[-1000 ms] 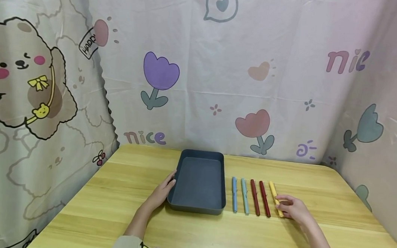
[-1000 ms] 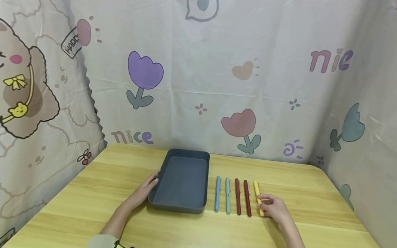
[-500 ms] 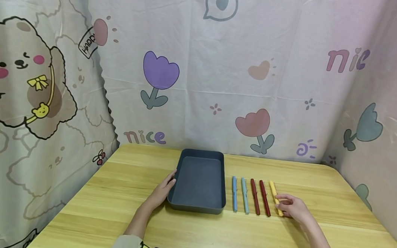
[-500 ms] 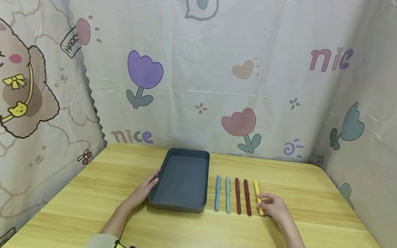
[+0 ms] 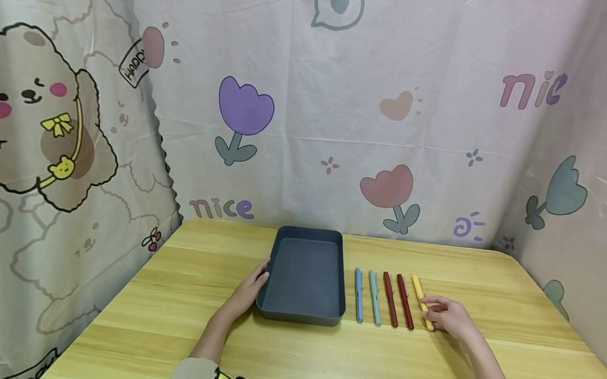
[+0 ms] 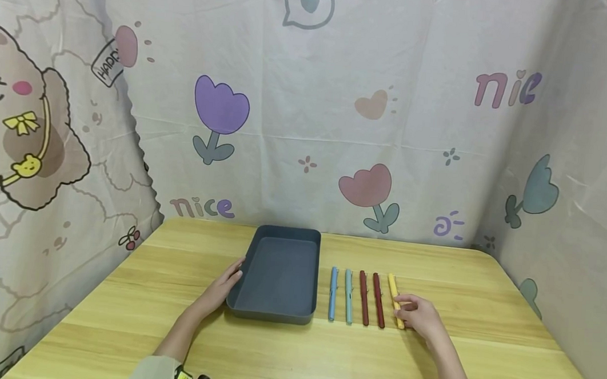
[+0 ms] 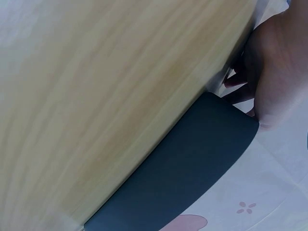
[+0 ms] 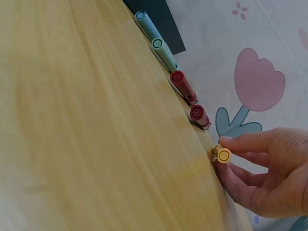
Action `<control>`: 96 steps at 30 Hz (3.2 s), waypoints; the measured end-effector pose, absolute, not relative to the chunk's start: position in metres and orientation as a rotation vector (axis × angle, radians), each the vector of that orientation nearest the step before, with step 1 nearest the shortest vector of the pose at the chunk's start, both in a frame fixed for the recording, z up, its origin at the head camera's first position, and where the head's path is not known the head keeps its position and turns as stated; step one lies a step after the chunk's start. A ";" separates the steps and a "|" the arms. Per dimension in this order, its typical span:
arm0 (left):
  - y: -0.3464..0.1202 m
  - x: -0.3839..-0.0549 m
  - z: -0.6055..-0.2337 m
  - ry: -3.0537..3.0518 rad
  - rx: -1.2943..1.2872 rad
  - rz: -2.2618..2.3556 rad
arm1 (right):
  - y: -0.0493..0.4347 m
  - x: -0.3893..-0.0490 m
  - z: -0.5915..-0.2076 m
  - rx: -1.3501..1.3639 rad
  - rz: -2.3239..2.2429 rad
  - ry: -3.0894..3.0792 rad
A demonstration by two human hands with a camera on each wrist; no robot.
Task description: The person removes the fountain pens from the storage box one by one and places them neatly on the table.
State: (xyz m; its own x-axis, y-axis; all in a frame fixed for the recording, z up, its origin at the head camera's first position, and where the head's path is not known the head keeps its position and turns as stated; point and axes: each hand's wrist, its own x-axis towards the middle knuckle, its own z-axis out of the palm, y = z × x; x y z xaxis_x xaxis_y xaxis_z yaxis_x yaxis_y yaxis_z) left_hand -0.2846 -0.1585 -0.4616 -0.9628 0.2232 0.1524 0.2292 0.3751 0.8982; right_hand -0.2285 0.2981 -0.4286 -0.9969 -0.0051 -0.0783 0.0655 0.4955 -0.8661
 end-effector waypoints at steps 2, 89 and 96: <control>-0.158 -0.285 -0.461 -2.604 -0.431 -1.700 | 0.299 -0.229 -0.429 0.039 -1.537 2.650; -0.156 -0.286 -0.463 -2.599 -0.416 -1.719 | 0.296 -0.225 -0.423 -0.025 -1.509 2.706; -0.158 -0.284 -0.463 -2.592 -0.404 -1.745 | 0.295 -0.223 -0.419 0.008 -1.553 2.688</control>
State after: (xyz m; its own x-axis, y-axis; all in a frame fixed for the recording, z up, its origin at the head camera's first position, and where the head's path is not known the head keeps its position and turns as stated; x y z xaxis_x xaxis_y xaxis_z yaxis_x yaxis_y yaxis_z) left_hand -0.2839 -0.1585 -0.4626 -0.9671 0.2158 0.1346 0.2059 0.3536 0.9124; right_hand -0.2226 0.2948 -0.4187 -0.9993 -0.0143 -0.0349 0.0231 0.4997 -0.8659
